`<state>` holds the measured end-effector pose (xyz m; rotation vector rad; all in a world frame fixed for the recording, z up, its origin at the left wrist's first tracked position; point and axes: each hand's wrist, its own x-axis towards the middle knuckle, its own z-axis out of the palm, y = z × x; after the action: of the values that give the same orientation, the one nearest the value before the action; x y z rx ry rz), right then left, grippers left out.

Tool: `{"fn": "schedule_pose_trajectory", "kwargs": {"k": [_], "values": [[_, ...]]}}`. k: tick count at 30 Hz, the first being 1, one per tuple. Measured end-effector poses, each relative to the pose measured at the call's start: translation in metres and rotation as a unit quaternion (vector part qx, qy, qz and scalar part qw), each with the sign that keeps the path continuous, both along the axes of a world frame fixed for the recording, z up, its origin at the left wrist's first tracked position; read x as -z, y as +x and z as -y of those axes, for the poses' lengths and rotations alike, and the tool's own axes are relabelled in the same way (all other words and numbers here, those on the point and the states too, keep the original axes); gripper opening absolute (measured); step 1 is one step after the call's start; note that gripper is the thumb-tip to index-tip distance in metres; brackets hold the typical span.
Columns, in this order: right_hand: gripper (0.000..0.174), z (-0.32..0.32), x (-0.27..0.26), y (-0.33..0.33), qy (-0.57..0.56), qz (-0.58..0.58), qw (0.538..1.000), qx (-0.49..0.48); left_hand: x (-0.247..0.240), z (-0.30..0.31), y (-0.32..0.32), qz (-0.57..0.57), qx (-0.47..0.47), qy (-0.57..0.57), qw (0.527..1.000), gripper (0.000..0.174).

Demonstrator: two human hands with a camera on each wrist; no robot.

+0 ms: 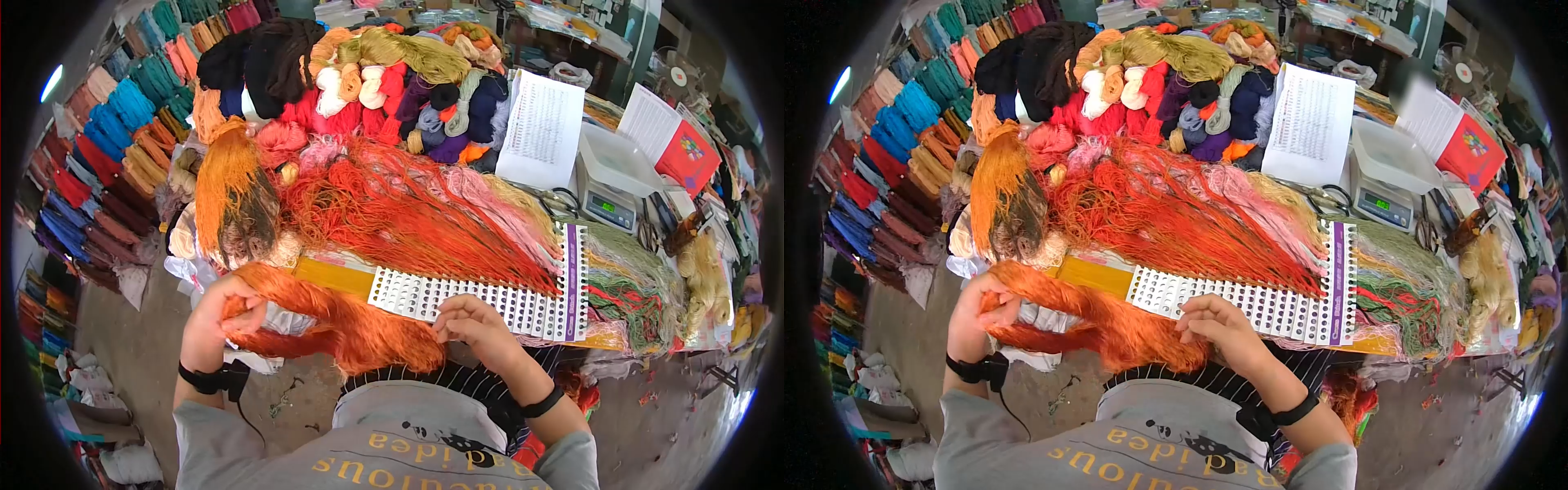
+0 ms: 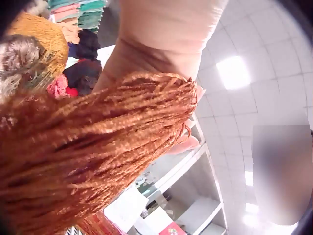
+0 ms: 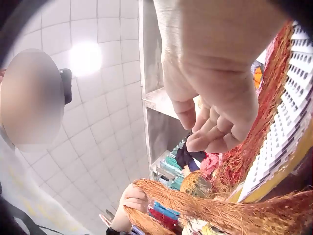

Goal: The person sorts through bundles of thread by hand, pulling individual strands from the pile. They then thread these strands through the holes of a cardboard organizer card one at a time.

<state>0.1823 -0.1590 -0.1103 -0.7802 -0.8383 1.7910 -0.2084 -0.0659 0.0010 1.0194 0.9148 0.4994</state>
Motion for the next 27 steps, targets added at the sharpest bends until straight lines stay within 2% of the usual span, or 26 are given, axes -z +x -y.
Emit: {"fn": "schedule_pose_trajectory", "kwargs": {"k": [2,3,4,5,7,9,10,12,18,19,20,22,23,24,25,26,27], "values": [[0.018,0.001,0.000,0.003,-0.025,-0.003,0.999,0.025,-0.009,0.007,-0.010,0.186,-0.050,-0.103,0.976,0.023],[0.017,0.001,0.002,0.003,-0.031,-0.006,0.999,0.037,-0.015,0.008,-0.020,0.199,-0.063,-0.095,0.973,0.025],[0.016,0.000,0.005,0.003,-0.039,-0.010,0.998,0.043,-0.025,0.015,-0.018,0.195,-0.174,-0.074,0.963,0.029],[0.016,-0.001,0.008,0.002,-0.050,-0.011,0.997,0.051,-0.030,0.016,-0.027,0.180,-0.214,-0.039,0.959,0.033],[0.015,0.000,0.007,0.003,-0.030,0.004,0.998,0.055,-0.048,0.012,-0.038,0.223,-0.127,0.023,0.966,0.040],[0.014,0.001,0.002,0.002,-0.024,0.010,0.998,0.062,-0.069,0.009,-0.040,0.255,-0.092,0.097,0.958,0.043],[0.014,0.002,0.001,0.002,-0.019,0.009,0.998,0.065,-0.079,0.012,-0.038,0.283,-0.126,0.104,0.945,0.047],[0.014,0.002,0.004,0.002,-0.027,0.007,0.998,0.063,-0.094,0.000,-0.055,0.298,-0.028,0.143,0.943,0.051],[0.011,0.003,0.014,0.001,-0.034,-0.005,0.996,0.087,-0.133,-0.001,-0.053,0.340,-0.056,0.125,0.930,0.054],[0.010,0.003,0.013,0.000,-0.038,0.002,0.995,0.089,-0.136,-0.004,-0.054,0.360,0.001,0.114,0.926,0.061],[0.010,0.002,0.013,0.000,-0.040,0.002,0.995,0.088,-0.131,-0.003,-0.051,0.360,0.000,0.112,0.926,0.061],[0.009,0.003,0.010,-0.001,-0.038,0.007,0.995,0.091,-0.115,0.005,-0.020,0.457,-0.144,0.205,0.853,0.071],[0.009,0.003,0.007,-0.002,-0.037,0.013,0.995,0.092,-0.102,0.003,-0.008,0.402,-0.241,0.217,0.856,0.079],[0.009,0.004,0.007,-0.002,-0.037,0.014,0.995,0.095,-0.078,0.000,-0.002,0.258,-0.234,0.240,0.906,0.082],[0.009,0.004,0.007,-0.002,-0.036,0.014,0.995,0.091,-0.061,-0.005,0.001,0.181,-0.101,0.214,0.955,0.078],[0.009,0.004,0.007,-0.001,-0.036,0.014,0.995,0.087,-0.040,-0.012,-0.004,0.142,-0.061,0.132,0.979,0.077],[0.009,0.005,0.007,-0.001,-0.043,0.018,0.995,0.089,-0.023,-0.015,-0.005,0.233,-0.065,0.050,0.969,0.075]]}}
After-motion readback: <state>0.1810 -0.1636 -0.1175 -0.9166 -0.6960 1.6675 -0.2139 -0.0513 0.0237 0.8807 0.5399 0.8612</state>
